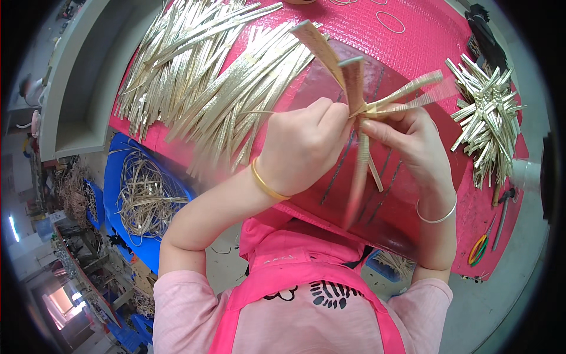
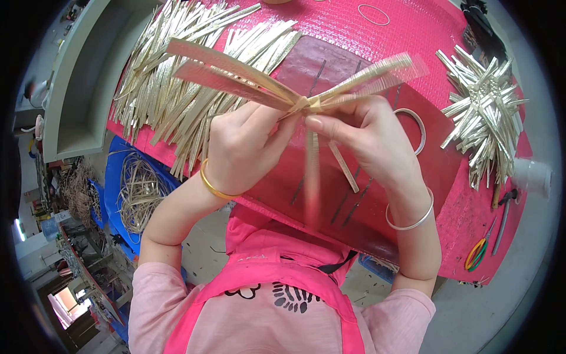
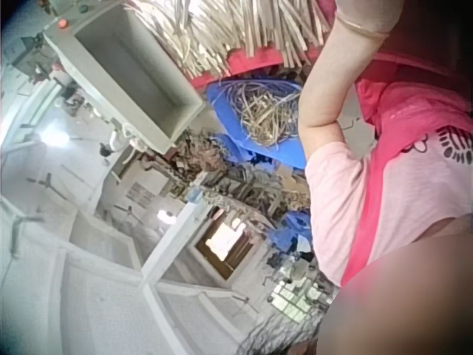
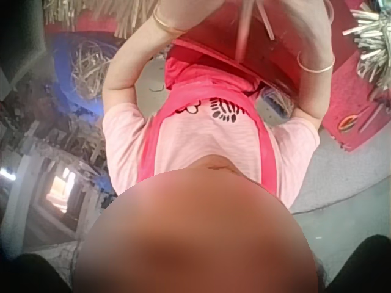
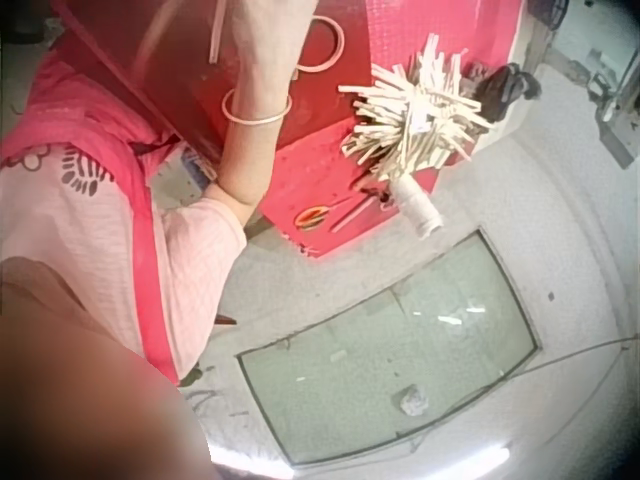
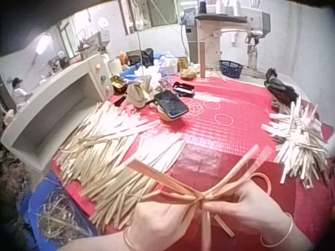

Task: Weaving gold-colored decorative strips into a star shape.

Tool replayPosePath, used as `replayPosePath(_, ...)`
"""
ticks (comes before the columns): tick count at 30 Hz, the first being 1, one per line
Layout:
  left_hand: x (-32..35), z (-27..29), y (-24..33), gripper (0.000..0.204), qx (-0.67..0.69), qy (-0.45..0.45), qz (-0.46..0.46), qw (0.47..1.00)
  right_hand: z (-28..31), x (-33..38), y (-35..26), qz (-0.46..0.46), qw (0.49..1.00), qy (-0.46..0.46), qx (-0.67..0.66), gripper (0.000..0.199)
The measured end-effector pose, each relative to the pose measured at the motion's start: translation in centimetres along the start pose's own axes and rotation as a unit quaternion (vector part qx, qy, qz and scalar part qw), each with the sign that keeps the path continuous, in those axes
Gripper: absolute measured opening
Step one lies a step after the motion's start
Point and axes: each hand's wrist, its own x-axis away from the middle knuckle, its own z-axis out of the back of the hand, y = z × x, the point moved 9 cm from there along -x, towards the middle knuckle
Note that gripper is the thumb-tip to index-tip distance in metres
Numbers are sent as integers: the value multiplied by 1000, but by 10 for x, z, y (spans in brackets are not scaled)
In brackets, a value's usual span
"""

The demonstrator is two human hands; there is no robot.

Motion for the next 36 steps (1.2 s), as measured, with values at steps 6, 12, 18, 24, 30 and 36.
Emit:
replayPosePath(6,14,-14,-36,14,217,-71,263,937,-8,1,13,6,986,43,-159,20)
replayPosePath(12,21,-24,-41,17,332,-188,404,831,-13,3,11,64,983,61,-159,15)
replayPosePath(18,9,-17,-44,14,291,-219,308,879,-5,16,-17,175,968,159,78,8)
replayPosePath(24,-6,5,-26,12,174,-90,86,977,-35,8,26,1,917,-48,-396,17)
replayPosePath(30,27,-15,-42,13,420,-124,380,815,-29,13,11,80,944,36,-319,14)
replayPosePath(36,3,0,-25,14,185,-130,206,952,-10,21,-22,202,964,168,30,9)
